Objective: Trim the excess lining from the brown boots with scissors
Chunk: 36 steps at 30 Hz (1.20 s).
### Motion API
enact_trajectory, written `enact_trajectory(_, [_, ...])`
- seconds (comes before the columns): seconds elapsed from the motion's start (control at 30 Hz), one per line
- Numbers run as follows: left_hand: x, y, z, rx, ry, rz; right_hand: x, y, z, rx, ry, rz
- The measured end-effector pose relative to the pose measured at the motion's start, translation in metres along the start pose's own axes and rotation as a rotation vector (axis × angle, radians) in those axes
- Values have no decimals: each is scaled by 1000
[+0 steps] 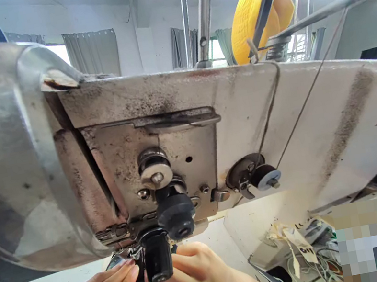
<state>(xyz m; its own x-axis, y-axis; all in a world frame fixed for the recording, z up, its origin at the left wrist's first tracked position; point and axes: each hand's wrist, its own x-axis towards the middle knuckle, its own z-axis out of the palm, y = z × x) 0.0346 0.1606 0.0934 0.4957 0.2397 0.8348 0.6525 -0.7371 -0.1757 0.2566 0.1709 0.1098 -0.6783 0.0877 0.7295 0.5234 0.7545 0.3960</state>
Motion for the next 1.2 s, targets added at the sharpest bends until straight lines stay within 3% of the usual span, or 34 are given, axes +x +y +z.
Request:
enact_trajectory(0.17, [9, -2, -3, -37, -45, -17, 4, 2, -12, 21, -37, -46])
enact_trajectory(0.4, [7, -17, -9, -93, -130, 75, 4, 13, -3, 73, -13, 29])
enact_trajectory(0.5, [12, -18, -9, -138, -154, 41, 3, 17, 1, 58, -5, 15])
enact_trajectory(0.8, [20, -14, -6, -187, -128, -37, 4, 16, 0, 53, -36, 28])
enact_trajectory(1.07, [15, -17, -4, -107, -33, 57, -10, 17, 15, 105, -108, 47])
enact_trajectory(1.2, [24, -16, -8, -142, -87, 46, -4, 15, 8, 98, -168, 77])
